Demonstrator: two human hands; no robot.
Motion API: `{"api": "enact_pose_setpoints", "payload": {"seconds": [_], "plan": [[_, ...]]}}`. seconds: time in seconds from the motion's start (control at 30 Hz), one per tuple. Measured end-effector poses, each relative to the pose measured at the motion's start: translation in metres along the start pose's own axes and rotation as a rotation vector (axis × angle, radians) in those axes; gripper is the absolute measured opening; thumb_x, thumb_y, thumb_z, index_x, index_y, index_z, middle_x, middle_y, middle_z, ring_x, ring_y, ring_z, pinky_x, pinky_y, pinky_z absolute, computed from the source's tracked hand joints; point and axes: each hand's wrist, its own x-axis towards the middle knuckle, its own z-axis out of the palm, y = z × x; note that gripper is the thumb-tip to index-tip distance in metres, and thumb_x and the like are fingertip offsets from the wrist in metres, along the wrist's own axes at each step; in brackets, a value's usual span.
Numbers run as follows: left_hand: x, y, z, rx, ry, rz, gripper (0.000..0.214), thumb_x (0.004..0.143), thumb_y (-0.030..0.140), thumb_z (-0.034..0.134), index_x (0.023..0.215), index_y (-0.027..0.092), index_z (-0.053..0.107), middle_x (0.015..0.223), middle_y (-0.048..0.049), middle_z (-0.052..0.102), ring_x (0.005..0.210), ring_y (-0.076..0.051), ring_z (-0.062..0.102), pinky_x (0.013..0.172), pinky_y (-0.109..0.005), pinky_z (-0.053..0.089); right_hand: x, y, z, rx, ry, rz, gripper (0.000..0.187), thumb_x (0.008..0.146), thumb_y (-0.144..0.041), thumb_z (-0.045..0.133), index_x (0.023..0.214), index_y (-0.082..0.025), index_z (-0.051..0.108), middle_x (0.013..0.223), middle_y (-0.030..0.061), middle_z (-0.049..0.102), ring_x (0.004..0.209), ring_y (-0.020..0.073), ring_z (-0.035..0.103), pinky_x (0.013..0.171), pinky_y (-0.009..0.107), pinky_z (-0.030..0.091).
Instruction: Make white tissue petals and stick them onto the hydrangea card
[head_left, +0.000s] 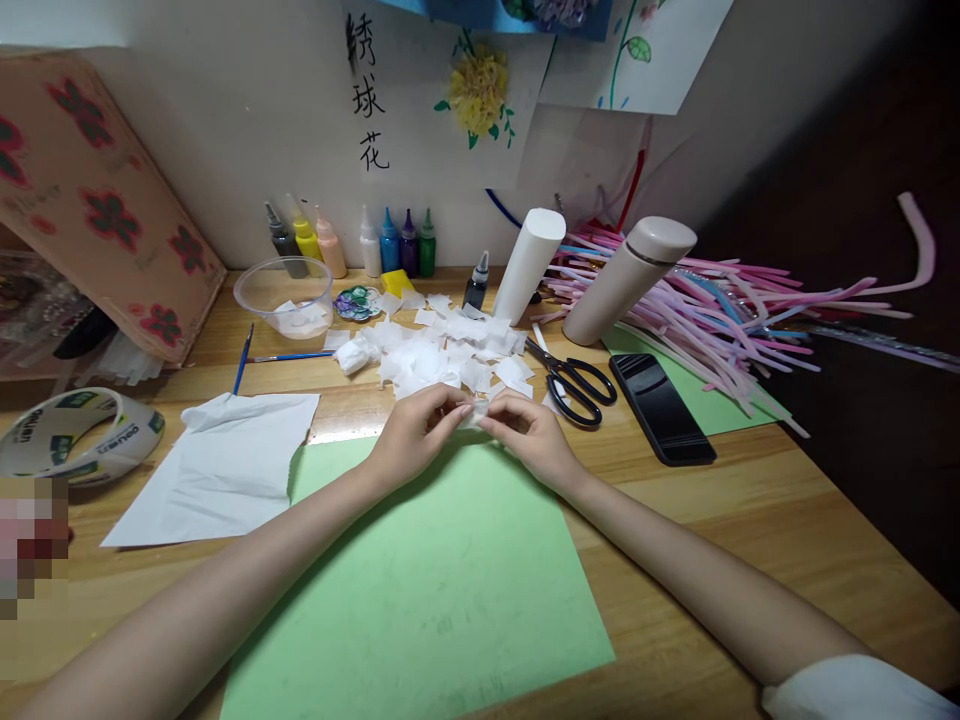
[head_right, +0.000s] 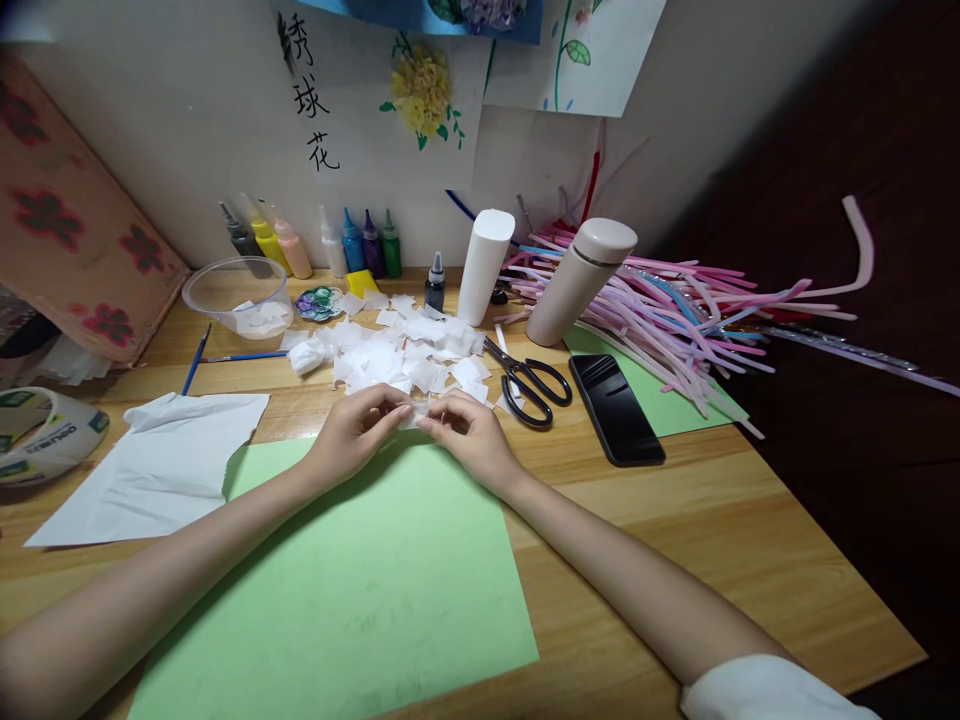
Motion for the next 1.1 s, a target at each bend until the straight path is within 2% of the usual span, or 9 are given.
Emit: {"api": "enact_pose_setpoints", "payload": {"seconds": [0.17, 0.27, 0.37, 0.47, 0.67, 0.83, 1.1], "plan": [[-0.0003, -0.0022, 0.0012, 0.069, 0.026, -0.027, 0.017, 0.087, 0.030, 0.050, 0.098, 0.019, 0.057, 0.077, -0.0001, 0.058, 0.065, -0.010, 0.052, 0.060, -0.022, 0.043, 0.0000, -0.0027, -0.0015, -0.053, -0.049, -0.063, 0.017, 0.081, -0.032, 0.060, 0.073, -0.018, 0.064, 0.071, 0.0006, 0.054, 0.069, 0.0136, 0.050, 0.064, 0.026, 0.040], [-0.0014, 0.0000, 0.0015, 0.200, 0.111, 0.031, 0.021, 0.085, 0.028, 0.053, 0.104, 0.019, 0.055, 0.091, -0.0044, 0.057, 0.078, -0.013, 0.054, 0.066, -0.025, 0.044, 0.0001, -0.0037, -0.0023, -0.045, -0.031, -0.055, 0.017, 0.081, -0.031, 0.059, 0.072, -0.018, 0.066, 0.070, 0.0008, 0.054, 0.069, 0.0140, 0.051, 0.065, 0.027, 0.040], [-0.0029, 0.0027, 0.0021, 0.349, 0.148, 0.157, 0.016, 0.082, 0.029, 0.056, 0.095, 0.019, 0.060, 0.096, -0.0064, 0.056, 0.089, -0.017, 0.053, 0.074, -0.030, 0.043, 0.0002, -0.0042, -0.0025, -0.041, -0.026, -0.038, 0.019, 0.082, -0.031, 0.058, 0.071, -0.018, 0.067, 0.069, 0.0010, 0.056, 0.069, 0.0143, 0.052, 0.065, 0.027, 0.040], [-0.0043, 0.0028, 0.0032, 0.426, 0.103, 0.224, 0.013, 0.082, 0.030, 0.057, 0.087, 0.021, 0.064, 0.087, -0.0041, 0.059, 0.082, -0.017, 0.054, 0.072, -0.030, 0.041, 0.0002, -0.0047, -0.0021, -0.038, -0.053, -0.043, 0.020, 0.083, -0.030, 0.057, 0.073, -0.019, 0.069, 0.070, 0.0010, 0.057, 0.071, 0.0141, 0.053, 0.067, 0.027, 0.041], [-0.0055, -0.0002, 0.0055, 0.442, 0.128, 0.202, 0.013, 0.078, 0.029, 0.059, 0.075, 0.018, 0.066, 0.074, -0.0030, 0.062, 0.072, -0.015, 0.054, 0.064, -0.028, 0.040, -0.0008, -0.0059, -0.0020, -0.059, -0.118, -0.048, 0.027, 0.085, -0.030, 0.054, 0.065, -0.016, 0.064, 0.068, 0.0005, 0.053, 0.069, 0.0130, 0.051, 0.067, 0.026, 0.039], [-0.0051, -0.0011, 0.0051, 0.439, 0.137, 0.216, 0.012, 0.076, 0.027, 0.060, 0.070, 0.019, 0.068, 0.070, -0.0024, 0.062, 0.068, -0.014, 0.054, 0.062, -0.027, 0.040, -0.0008, -0.0053, -0.0023, -0.072, -0.127, -0.046, 0.026, 0.085, -0.031, 0.054, 0.065, -0.016, 0.064, 0.068, 0.0010, 0.054, 0.068, 0.0133, 0.051, 0.065, 0.027, 0.039], [-0.0049, -0.0023, 0.0046, 0.394, 0.144, 0.201, 0.011, 0.075, 0.024, 0.061, 0.068, 0.018, 0.068, 0.068, -0.0027, 0.062, 0.067, -0.014, 0.054, 0.061, -0.026, 0.041, -0.0014, -0.0029, -0.0007, -0.114, -0.131, -0.044, 0.016, 0.082, -0.026, 0.057, 0.080, -0.017, 0.070, 0.074, 0.0025, 0.057, 0.067, 0.0130, 0.050, 0.060, 0.026, 0.037]]}}
